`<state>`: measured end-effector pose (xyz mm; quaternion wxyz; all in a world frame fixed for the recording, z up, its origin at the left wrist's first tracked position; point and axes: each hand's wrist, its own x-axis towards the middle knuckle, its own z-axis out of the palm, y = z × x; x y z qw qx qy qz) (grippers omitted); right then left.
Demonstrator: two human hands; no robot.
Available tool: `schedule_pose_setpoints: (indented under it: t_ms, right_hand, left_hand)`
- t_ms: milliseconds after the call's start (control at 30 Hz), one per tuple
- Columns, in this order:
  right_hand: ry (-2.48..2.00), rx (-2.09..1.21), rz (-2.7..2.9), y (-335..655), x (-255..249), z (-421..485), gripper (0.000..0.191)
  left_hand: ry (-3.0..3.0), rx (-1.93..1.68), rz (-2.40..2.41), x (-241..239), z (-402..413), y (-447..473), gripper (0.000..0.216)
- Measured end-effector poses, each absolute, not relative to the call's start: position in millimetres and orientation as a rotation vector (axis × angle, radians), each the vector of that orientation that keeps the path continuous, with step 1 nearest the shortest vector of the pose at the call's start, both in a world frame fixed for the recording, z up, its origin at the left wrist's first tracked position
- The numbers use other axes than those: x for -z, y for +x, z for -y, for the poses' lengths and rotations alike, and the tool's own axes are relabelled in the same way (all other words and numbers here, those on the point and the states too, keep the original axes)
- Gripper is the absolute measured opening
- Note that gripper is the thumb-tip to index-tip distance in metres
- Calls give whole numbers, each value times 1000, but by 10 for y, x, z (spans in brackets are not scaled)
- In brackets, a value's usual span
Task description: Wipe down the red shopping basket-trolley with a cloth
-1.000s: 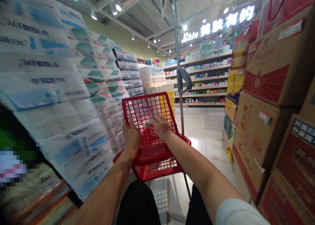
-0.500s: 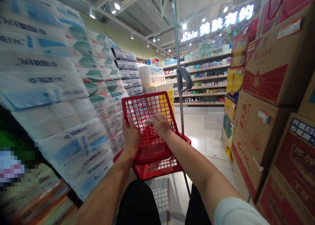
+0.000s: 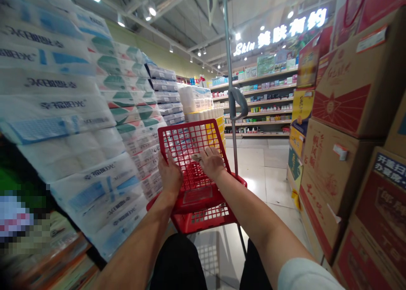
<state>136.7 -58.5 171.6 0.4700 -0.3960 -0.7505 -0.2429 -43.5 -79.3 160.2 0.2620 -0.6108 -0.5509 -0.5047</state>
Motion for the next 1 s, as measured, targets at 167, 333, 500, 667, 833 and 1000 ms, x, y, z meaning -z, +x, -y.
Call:
schedule_pose_setpoints:
  t_ms: [167, 333, 500, 667, 833, 1000]
  right_hand:
    - [-819, 596, 1645, 1395, -1705, 464, 24]
    - [-955, 612, 1711, 1284, -1630, 460, 48]
    - [-854, 483, 2119, 1257, -1580, 588, 75]
    - [-662, 473, 2226, 1348, -1596, 543, 64]
    - [-835, 553, 2040, 1371, -1630, 544, 43]
    - [-857, 550, 2094, 1352, -1641, 596, 39]
  left_hand:
    - [-1651, 1372, 1494, -1581, 747, -445, 67]
    - [-1649, 1383, 1485, -1570, 722, -440, 67]
    - [-1661, 1401, 1487, -1597, 749, -445, 66]
    - [-1651, 1408, 1506, -1625, 760, -417, 61]
    - [-1662, 1393, 1511, -1622, 747, -392, 60]
    - [-1670, 1425, 1491, -1611, 742, -385, 60]
